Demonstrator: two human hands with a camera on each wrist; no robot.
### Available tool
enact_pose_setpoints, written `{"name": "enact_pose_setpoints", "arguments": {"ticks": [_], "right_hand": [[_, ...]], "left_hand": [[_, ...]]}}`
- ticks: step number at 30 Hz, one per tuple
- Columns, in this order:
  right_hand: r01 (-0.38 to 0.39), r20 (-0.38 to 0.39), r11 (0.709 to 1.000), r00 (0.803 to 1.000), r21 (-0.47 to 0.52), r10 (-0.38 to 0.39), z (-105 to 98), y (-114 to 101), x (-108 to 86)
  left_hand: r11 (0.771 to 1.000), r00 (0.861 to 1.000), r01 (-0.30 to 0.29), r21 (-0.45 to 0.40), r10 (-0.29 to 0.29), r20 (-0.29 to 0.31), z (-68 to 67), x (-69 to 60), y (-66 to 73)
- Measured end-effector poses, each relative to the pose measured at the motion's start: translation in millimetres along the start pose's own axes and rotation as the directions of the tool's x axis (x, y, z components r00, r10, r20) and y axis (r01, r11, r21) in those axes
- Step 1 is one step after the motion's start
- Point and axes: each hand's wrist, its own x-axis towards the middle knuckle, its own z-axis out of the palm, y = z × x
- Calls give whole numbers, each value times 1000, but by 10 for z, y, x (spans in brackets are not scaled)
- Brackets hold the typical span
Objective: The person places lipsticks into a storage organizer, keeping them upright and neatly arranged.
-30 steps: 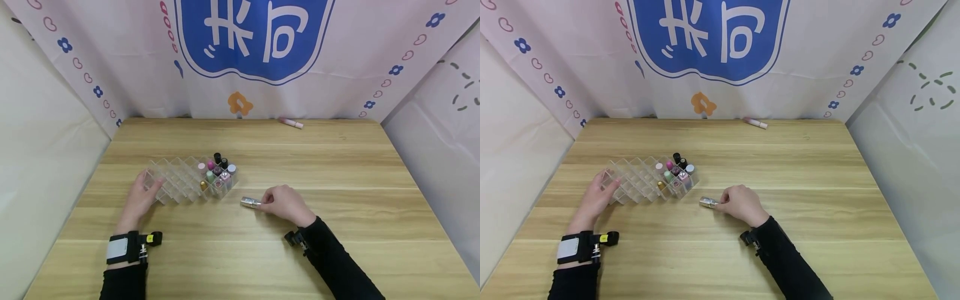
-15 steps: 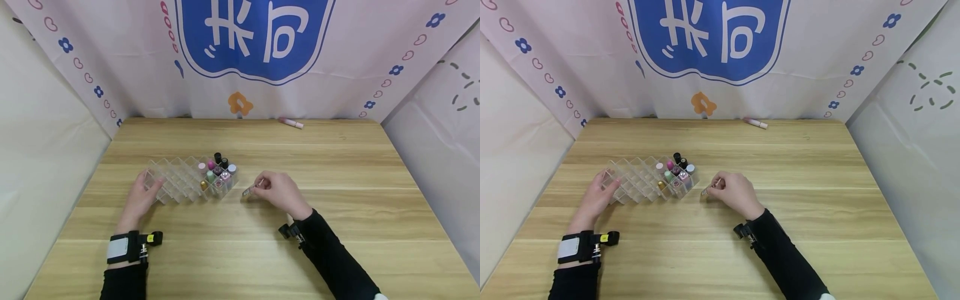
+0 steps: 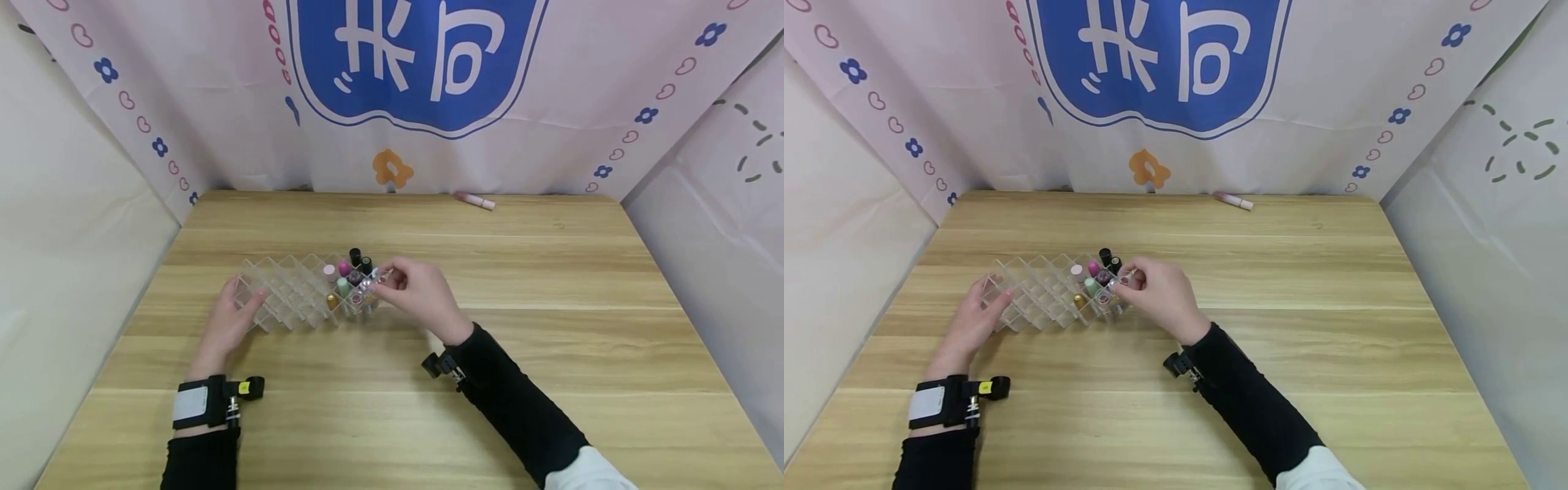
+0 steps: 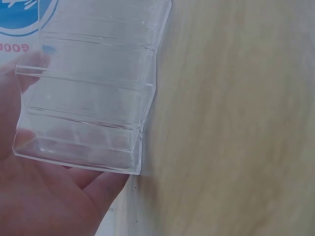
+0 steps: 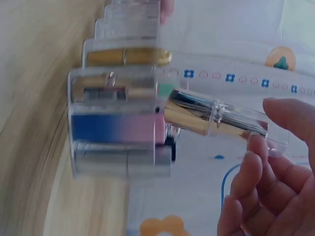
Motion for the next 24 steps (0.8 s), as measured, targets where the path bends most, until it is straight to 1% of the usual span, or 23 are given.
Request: {"name": "enact_pose_setpoints", "arguments": {"ticks": [3, 6, 13, 19, 24], "right_hand": [[65, -3, 998, 998, -8, -65, 66, -101, 41], [106, -2, 994, 994, -14, -106, 109, -185, 76], [150, 5, 988, 989, -17, -150, 192, -295, 196], [176, -8, 984, 984, -21, -176, 303, -294, 285], [180, 12, 983, 984, -32, -180, 389, -290, 335]], "left_hand": [[1000, 1000, 2, 18, -2, -1, 4, 2, -4], [999, 1000, 7, 31, -7, 1, 13, 6, -2], [1000, 1000, 10, 17, -10, 11, 19, 19, 2], [1000, 1000, 16, 15, -16, 16, 22, 15, -10], [1000, 1000, 12, -5, -12, 15, 18, 14, -33]]}}
